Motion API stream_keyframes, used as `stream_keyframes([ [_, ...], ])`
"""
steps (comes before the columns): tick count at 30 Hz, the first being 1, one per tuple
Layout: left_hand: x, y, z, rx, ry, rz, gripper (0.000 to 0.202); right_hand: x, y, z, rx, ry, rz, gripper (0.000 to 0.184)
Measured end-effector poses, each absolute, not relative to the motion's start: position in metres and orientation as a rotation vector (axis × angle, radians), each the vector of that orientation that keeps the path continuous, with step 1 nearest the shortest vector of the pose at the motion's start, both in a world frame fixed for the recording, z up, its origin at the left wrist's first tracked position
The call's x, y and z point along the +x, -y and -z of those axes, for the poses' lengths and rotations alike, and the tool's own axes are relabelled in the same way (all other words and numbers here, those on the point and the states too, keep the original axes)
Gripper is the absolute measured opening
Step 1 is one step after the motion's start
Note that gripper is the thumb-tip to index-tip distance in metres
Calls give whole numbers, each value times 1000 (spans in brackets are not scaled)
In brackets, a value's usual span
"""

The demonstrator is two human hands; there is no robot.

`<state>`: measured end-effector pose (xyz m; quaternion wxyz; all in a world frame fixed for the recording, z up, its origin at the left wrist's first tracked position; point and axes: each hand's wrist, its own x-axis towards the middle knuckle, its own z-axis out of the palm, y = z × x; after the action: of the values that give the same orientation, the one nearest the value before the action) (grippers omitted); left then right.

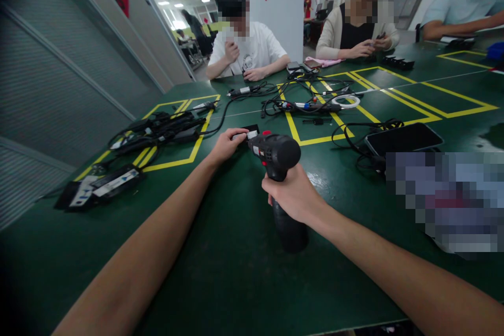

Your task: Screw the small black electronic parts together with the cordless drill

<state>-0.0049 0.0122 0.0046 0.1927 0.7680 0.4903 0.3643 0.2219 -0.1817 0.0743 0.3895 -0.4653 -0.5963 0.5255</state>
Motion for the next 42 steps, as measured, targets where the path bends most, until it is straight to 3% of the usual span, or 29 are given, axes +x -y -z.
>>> stream_keyframes([
  [42,-6,-12,-6,2164,-1366,-981,35,219,183,-77,-1205,1456,-1357,4],
])
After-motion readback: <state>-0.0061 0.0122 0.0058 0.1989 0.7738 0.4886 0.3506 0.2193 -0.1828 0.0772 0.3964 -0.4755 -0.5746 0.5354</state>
